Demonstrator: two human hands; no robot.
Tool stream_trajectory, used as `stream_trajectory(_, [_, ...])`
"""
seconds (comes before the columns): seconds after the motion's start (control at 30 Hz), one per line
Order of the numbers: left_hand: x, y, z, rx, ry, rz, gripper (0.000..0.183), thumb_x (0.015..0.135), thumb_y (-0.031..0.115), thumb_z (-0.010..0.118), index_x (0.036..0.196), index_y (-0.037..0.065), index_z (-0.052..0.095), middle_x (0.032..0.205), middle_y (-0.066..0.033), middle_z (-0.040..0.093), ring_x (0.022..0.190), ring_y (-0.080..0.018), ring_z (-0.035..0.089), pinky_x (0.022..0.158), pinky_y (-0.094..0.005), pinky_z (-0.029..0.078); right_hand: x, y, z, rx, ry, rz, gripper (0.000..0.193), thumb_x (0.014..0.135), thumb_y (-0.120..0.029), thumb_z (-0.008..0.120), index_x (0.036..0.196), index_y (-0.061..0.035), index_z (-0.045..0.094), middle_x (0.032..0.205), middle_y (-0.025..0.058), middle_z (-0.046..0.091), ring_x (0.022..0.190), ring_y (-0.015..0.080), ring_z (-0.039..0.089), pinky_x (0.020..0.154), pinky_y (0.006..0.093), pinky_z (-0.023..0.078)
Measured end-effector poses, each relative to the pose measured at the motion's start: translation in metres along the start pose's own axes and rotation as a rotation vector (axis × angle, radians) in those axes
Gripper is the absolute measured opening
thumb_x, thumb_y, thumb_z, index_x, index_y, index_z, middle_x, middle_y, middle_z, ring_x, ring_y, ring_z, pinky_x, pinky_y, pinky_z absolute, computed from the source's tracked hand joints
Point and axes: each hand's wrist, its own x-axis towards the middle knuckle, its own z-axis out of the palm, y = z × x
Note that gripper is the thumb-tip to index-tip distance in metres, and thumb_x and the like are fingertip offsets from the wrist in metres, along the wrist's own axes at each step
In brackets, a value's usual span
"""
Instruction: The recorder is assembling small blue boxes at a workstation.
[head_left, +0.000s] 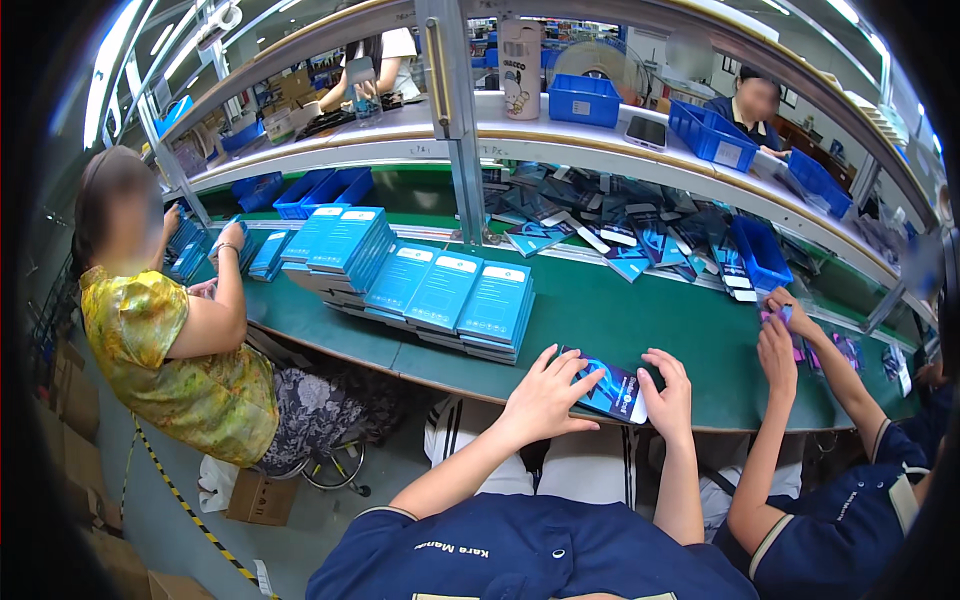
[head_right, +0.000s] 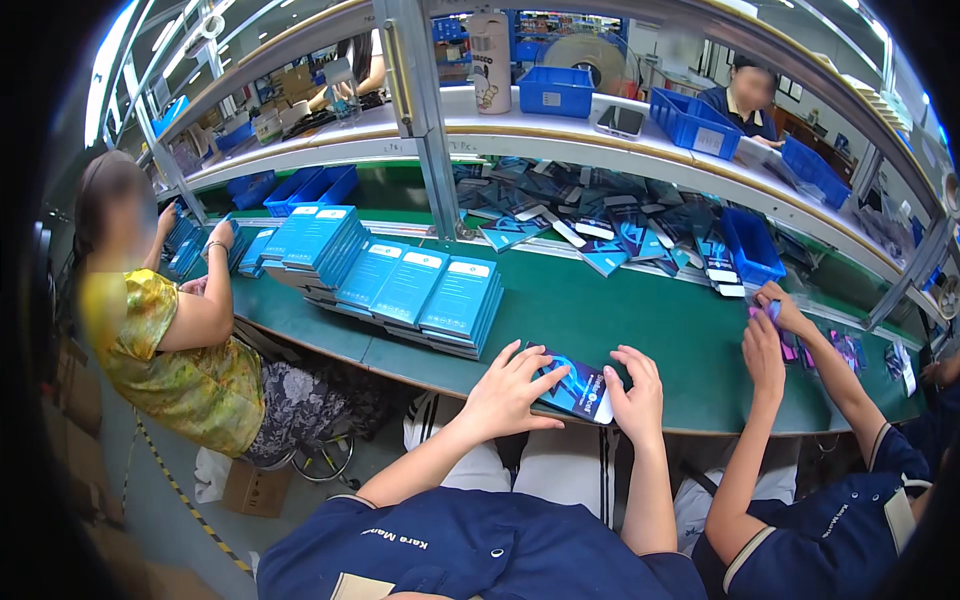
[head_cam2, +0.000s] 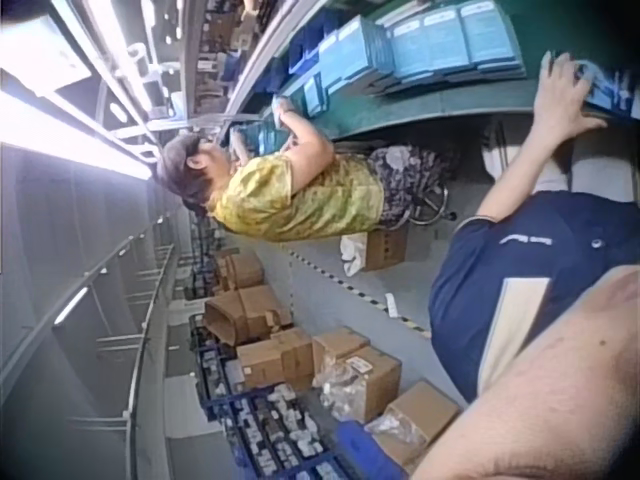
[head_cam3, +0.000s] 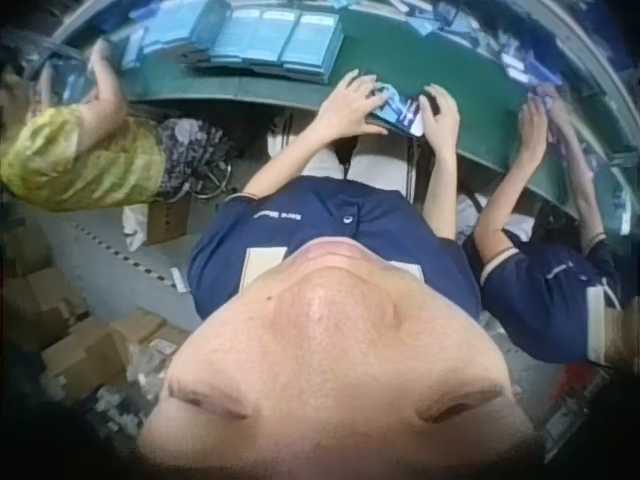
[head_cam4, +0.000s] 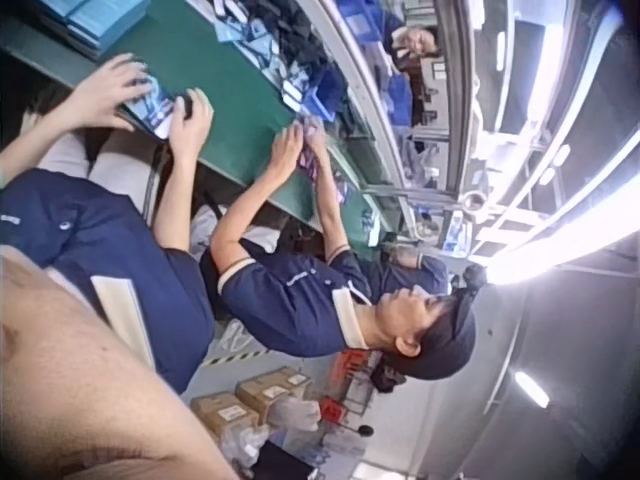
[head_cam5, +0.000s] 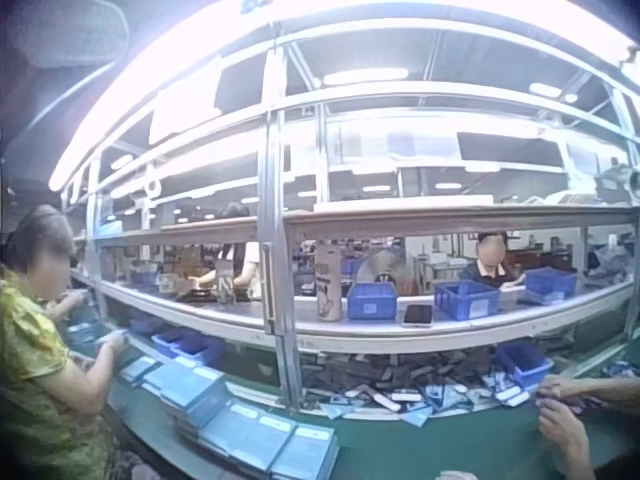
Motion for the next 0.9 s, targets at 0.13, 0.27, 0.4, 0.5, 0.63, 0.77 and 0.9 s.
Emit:
stream_trajectory(0.13, [-0.002,0.0,0.004,0.003,0.072,0.092,0.069,0.062,0.034,0.085,0.126,0.02,0.063,0.113,-0.0065,0.061,0.121,-0.0275,0.056,0.102,-0.0453,0.044,0.007,0.015,-0.003,0.154,-0.002,0.003,0.02,0.086,-0.012,0.068,0.103,-0.0027,0.07,0.112,0.0148,0.069,0.11,0.0305,0.063,0.096,0.0381,0.047])
stream_trajectory(0.27, [-0.009,0.002,0.001,0.007,0.118,0.121,0.063,0.058,0.017,0.083,0.119,0.019,0.067,0.109,-0.0061,0.065,0.114,-0.0279,0.062,0.097,-0.0446,0.047,0.013,0.015,-0.001,0.195,-0.012,0.013,0.018,0.085,-0.012,0.069,0.101,-0.0031,0.07,0.111,0.0135,0.07,0.107,0.029,0.064,0.094,0.0364,0.049])
stream_trajectory(0.4, [0.004,0.012,-0.029,-0.071,0.156,0.093,0.039,0.061,0.02,0.084,0.096,0.007,0.071,0.087,-0.0071,0.07,0.086,-0.0241,0.068,0.081,-0.0384,0.05,0.01,0.02,-0.004,0.196,0.102,0.016,0.019,0.085,-0.01,0.069,0.101,-0.0023,0.07,0.107,0.0134,0.069,0.102,0.0286,0.064,0.092,0.0361,0.049])
stream_trajectory(0.5, [0.017,0.009,-0.039,-0.076,0.224,-0.015,0.039,0.072,0.034,0.084,0.097,0.007,0.07,0.07,-0.006,0.067,0.065,-0.0238,0.066,0.066,-0.0332,0.051,0.007,0.02,-0.007,0.348,0.114,0.243,0.013,0.083,-0.008,0.069,0.095,-0.0013,0.069,0.097,0.0122,0.067,0.096,0.0292,0.062,0.088,0.0365,0.048])
stream_trajectory(0.63, [0.019,0.004,-0.037,-0.146,-0.066,-0.215,0.043,0.08,0.035,0.077,0.111,0.007,0.069,0.09,-0.0118,0.07,0.081,-0.0295,0.068,0.073,-0.0388,0.052,-0.001,0.007,0.006,-0.248,0.408,0.031,0.011,0.083,-0.009,0.068,0.09,-0.0035,0.062,0.097,0.0114,0.058,0.089,0.0315,0.054,0.08,0.0383,0.044])
stream_trajectory(0.77, [0.008,0.011,-0.021,-0.102,-0.099,0.003,0.062,0.082,0.046,0.072,0.131,0.01,0.059,0.135,-0.0163,0.054,0.123,-0.0348,0.053,0.099,-0.0468,0.043,0.009,0.014,0.01,0.058,0.073,0.021,0.021,0.089,-0.011,0.063,0.109,-0.004,0.064,0.124,0.0189,0.059,0.116,0.0386,0.057,0.096,0.0461,0.046])
stream_trajectory(0.9, [0.019,0.01,-0.012,-0.171,-0.266,0.175,0.071,0.082,0.054,0.07,0.139,0.016,0.054,0.148,-0.0164,0.045,0.135,-0.0341,0.044,0.113,-0.051,0.031,0.033,0.03,-0.009,-0.049,0.076,-0.074,0.026,0.086,-0.013,0.067,0.11,-0.0055,0.066,0.134,0.0235,0.054,0.123,0.0409,0.054,0.102,0.0462,0.045])
